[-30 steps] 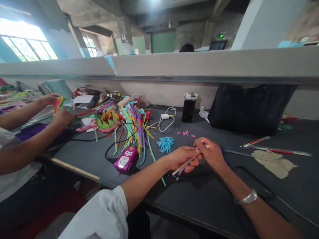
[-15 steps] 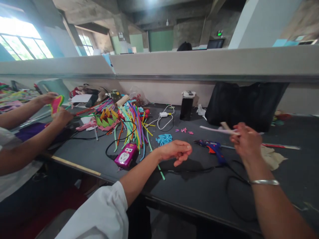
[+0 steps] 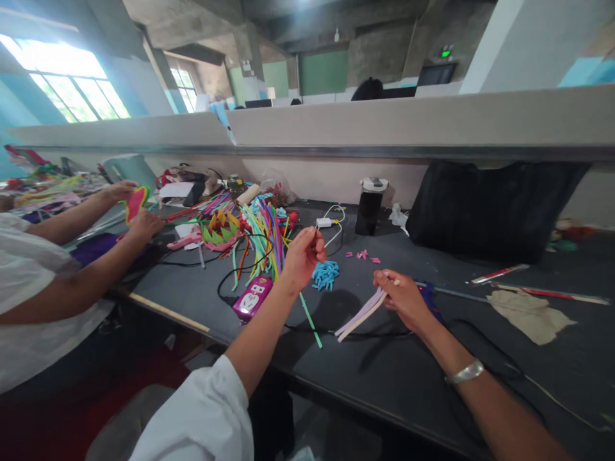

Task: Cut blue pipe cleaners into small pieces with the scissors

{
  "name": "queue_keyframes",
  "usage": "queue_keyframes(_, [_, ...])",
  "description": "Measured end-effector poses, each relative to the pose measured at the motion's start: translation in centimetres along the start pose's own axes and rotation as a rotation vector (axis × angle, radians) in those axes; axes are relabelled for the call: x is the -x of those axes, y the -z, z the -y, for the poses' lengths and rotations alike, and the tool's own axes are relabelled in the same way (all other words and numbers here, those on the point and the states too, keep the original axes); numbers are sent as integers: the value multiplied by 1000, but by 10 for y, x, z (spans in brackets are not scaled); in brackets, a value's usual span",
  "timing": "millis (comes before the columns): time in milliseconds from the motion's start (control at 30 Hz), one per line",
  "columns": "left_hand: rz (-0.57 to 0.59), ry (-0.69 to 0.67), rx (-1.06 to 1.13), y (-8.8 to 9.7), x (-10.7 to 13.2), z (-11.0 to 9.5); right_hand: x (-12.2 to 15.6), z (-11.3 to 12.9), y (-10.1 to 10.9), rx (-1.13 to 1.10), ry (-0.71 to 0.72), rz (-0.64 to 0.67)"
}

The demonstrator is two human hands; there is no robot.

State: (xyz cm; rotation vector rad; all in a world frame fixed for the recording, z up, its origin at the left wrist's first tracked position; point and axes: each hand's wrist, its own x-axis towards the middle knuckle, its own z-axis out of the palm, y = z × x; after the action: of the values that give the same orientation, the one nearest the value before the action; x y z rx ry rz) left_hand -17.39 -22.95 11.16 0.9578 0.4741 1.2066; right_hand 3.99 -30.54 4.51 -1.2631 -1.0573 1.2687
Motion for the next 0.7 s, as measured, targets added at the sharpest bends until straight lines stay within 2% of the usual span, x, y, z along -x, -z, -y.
queue_keyframes(67, [-22,-10,-163,5,8,-12,-1,-5,-3,99,-40,15])
queue_keyframes(133, [-47,6,-358,12,17,-15,-3,-10,-5,267,-33,40])
queue_keyframes(267, [-65,3,-884,36,27,0,-8,-18,-4,647,148,10])
queue_keyframes(367, [33,-76,-1356,47,26,13,-9,-20,-1,850,203,-57])
queue_keyframes(433, [90,-75,-1584,45,22,16,-7,-19,1,947,233,-82])
queue_keyframes(533, [133,-43,-1846,31,11,21,-3,-13,1,1016,291,-117])
queue_keyframes(700, [242,-58,-2040,13,-9,40,-1,-9,4,1007,349,-177])
